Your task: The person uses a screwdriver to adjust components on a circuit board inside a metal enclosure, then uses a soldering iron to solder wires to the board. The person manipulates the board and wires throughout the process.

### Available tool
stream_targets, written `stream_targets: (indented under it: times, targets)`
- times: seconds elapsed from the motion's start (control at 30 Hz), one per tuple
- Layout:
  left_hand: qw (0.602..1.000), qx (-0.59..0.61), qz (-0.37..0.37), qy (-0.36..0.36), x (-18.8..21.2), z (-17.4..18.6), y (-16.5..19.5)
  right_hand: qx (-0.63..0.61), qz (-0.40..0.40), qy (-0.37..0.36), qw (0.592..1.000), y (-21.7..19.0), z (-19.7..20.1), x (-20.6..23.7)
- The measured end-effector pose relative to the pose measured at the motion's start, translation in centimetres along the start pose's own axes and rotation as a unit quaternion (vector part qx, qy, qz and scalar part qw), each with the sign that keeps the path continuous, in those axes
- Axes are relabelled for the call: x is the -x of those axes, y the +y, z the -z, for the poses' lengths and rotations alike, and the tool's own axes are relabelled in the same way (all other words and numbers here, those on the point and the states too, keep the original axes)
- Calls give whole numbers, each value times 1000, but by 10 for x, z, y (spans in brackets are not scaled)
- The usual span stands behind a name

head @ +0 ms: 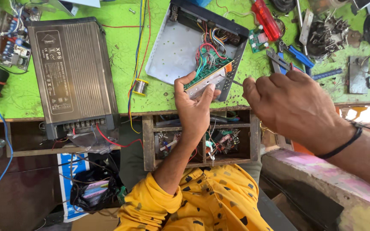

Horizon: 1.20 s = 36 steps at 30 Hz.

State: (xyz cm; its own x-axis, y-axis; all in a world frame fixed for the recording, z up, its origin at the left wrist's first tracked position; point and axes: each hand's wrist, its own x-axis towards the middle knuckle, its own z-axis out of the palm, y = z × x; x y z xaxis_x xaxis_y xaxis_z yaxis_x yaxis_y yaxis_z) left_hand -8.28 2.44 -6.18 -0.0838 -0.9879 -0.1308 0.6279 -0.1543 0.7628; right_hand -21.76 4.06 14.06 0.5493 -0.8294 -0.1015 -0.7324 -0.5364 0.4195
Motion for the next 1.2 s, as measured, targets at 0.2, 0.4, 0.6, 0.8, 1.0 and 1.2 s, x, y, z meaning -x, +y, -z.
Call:
stream_targets:
  times: [0.2, 0.4, 0.6, 0.8, 1.0, 1.2]
  targets:
    - [1000, 9, -4, 8, -1, -1, -5, -161, -208, -263, 928, -3, -3, -9]
    - [998, 46, 28, -23, -1, 8, 6, -262, -223, 94, 934, -5, 5, 37]
    - [996, 36, 64, -41, -5, 10, 7, -343, -303, 171, 872, -21, -28, 66]
    - [995, 33, 88, -33, -11, 4, 2, -416, -315, 178, 834, -33, -72, 81]
    - [995, 32, 96, -27, -12, 6, 2, -426, -291, 181, 837, -29, -78, 80]
    - [994, 30, 93, -54, -8, 15, 4, -410, -262, 172, 856, -35, -57, 68]
